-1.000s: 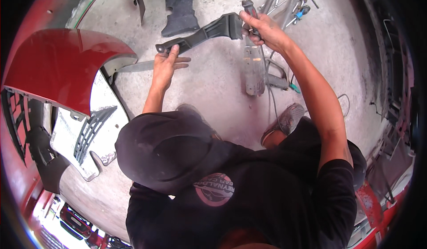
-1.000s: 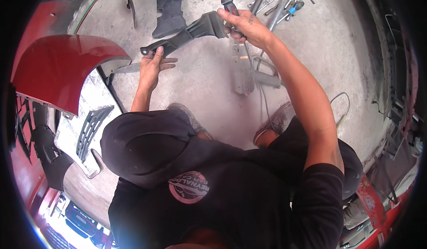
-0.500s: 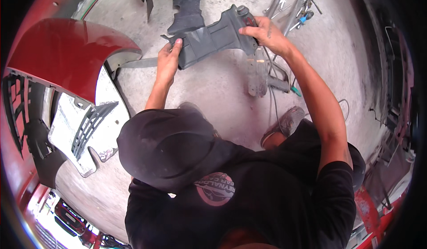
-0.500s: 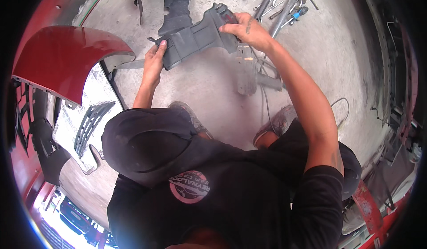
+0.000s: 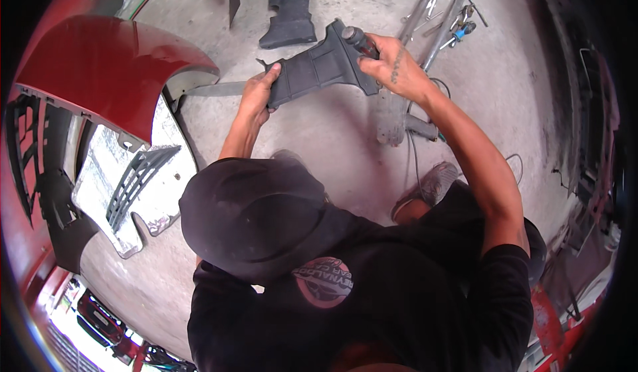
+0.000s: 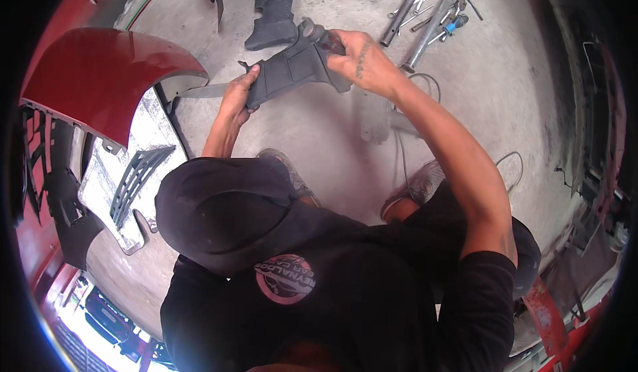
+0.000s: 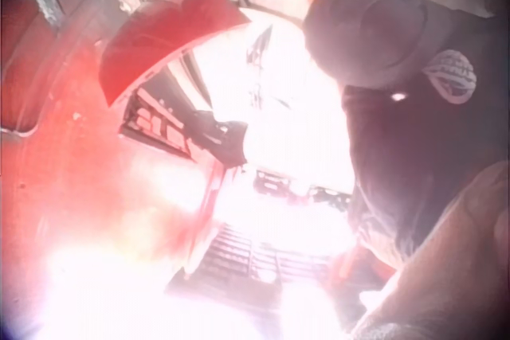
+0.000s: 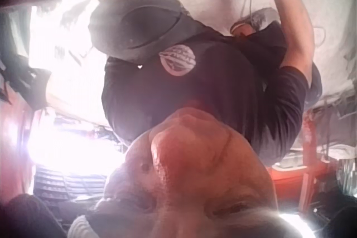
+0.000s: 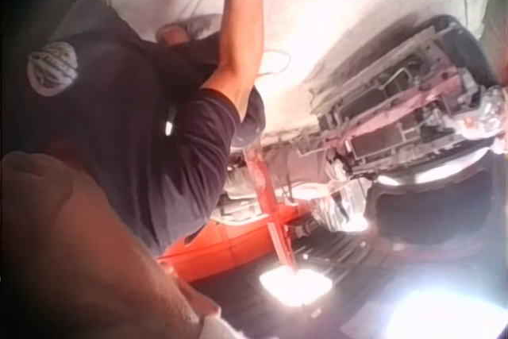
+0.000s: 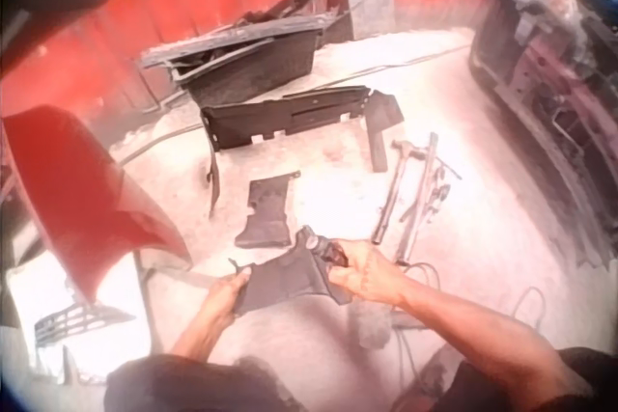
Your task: The person aligns black plastic car trim pieces, applies heat with a heat gun to soften them, and uses a handheld tool to press and join the components together.
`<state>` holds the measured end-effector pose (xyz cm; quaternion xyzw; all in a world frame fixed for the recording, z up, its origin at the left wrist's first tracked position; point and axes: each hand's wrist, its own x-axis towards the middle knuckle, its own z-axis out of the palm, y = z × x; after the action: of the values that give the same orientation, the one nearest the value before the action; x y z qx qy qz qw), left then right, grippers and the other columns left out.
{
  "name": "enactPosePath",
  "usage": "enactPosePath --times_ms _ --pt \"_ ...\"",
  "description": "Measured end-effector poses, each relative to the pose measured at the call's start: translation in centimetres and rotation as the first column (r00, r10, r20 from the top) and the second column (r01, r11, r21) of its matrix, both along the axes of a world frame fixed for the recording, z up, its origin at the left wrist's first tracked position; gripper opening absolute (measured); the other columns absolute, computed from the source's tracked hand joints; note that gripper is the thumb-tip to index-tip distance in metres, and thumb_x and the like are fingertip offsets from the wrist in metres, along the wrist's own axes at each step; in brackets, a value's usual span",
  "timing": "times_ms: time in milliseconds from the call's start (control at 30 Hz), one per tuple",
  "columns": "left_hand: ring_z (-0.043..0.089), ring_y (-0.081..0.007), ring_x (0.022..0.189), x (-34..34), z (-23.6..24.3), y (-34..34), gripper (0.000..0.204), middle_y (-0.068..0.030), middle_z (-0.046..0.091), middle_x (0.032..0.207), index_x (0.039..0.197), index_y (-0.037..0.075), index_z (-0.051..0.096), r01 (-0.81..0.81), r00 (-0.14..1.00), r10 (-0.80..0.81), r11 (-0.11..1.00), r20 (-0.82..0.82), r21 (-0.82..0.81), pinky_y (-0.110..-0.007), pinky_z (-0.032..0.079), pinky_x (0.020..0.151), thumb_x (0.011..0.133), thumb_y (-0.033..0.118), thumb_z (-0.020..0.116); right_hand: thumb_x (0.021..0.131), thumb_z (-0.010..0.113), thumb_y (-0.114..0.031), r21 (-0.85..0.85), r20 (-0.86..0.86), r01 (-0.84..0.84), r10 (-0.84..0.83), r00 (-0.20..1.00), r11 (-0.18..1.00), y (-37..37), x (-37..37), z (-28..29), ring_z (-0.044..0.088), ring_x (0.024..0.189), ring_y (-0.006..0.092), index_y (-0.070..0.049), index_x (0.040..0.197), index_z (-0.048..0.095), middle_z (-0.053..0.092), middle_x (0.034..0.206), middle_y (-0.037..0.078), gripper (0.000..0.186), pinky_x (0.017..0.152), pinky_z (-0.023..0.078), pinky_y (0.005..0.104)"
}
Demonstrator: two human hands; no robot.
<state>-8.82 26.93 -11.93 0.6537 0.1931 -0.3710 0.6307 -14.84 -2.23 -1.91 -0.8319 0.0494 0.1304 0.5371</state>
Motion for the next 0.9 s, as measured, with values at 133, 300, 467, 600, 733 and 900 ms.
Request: enactPosePath --times_ms 133,300,467,600,733,900 --pt "0.051 -0.0104 0.052 -0.2 0.3 -1.7 0.042 -0.0011 0.059 0.077 0.109 0.003 0.062 -0.103 0.990 0.109 0.992 0.084 -0.075 -0.027 0.033 0.039 0.100 0.043 0.062 0.089 0.068 -0.031 0.026 -0.126 0.107 -0.102 0.987 0.994 0.1 0.9 1.0 0.051 0.060 0.0139 0.002 0.092 0.064 0.053 0.066 0.003 0.033 0.059 0.043 0.0336" --pt "0.053 -0.0105 0.057 1.1 -0.9 0.4 0.042 -0.0020 0.062 0.087 0.120 0.004 0.057 -0.130 0.973 0.155 0.980 0.169 -0.153 -0.026 0.035 0.041 0.106 0.043 0.051 0.092 0.073 -0.048 0.250 -0.260 0.164 -0.097 0.961 0.954 2.0 0.9 2.5 0.049 0.053 0.0063 -0.001 0.090 0.060 0.052 0.063 0.001 0.049 0.044 0.035 0.0234" --pt "0.051 -0.0102 0.054 2.1 -0.9 2.1 0.060 -0.0043 0.063 0.087 0.127 0.001 0.059 -0.100 0.992 0.079 0.965 -0.096 -0.241 -0.025 0.031 0.039 0.107 0.054 0.040 0.092 0.074 -0.041 0.407 -0.162 0.131 -0.070 0.984 0.904 3.3 0.4 3.3 0.053 0.053 0.0079 -0.002 0.092 0.061 0.059 0.067 0.005 0.042 0.043 0.035 0.0239" --pt "0.051 -0.0070 0.051 1.9 -0.2 1.0 0.062 -0.0045 0.068 0.090 0.136 0.001 0.057 -0.073 0.993 0.046 0.965 -0.110 -0.251 -0.022 0.030 0.035 0.108 0.053 0.035 0.089 0.078 -0.037 0.342 -0.202 0.097 -0.028 0.979 0.935 3.3 0.4 3.7 0.054 0.057 0.0074 -0.001 0.098 0.065 0.065 0.077 0.004 0.039 0.048 0.041 0.0250" --pt "0.047 -0.0081 0.049 2.4 -1.3 0.7 0.059 -0.0022 0.062 0.081 0.122 0.002 0.061 0.005 0.994 -0.022 0.988 -0.105 -0.154 -0.025 0.027 0.036 0.107 0.054 0.039 0.090 0.077 -0.029 0.381 -0.103 0.059 -0.021 0.994 0.923 4.2 0.0 3.5 0.052 0.058 0.0059 -0.004 0.105 0.068 0.059 0.069 -0.001 0.031 0.049 0.040 0.0240" --pt "0.047 -0.0080 0.049 3.1 -3.6 1.2 0.045 0.0009 0.059 0.074 0.112 0.006 0.063 -0.016 0.998 0.002 0.975 -0.063 -0.222 -0.026 0.028 0.039 0.107 0.046 0.045 0.090 0.077 -0.026 0.258 -0.039 -0.082 0.095 0.995 0.963 5.5 -0.7 4.4 0.053 0.067 0.0070 -0.001 0.111 0.069 0.062 0.075 0.000 0.034 0.060 0.045 0.0263"
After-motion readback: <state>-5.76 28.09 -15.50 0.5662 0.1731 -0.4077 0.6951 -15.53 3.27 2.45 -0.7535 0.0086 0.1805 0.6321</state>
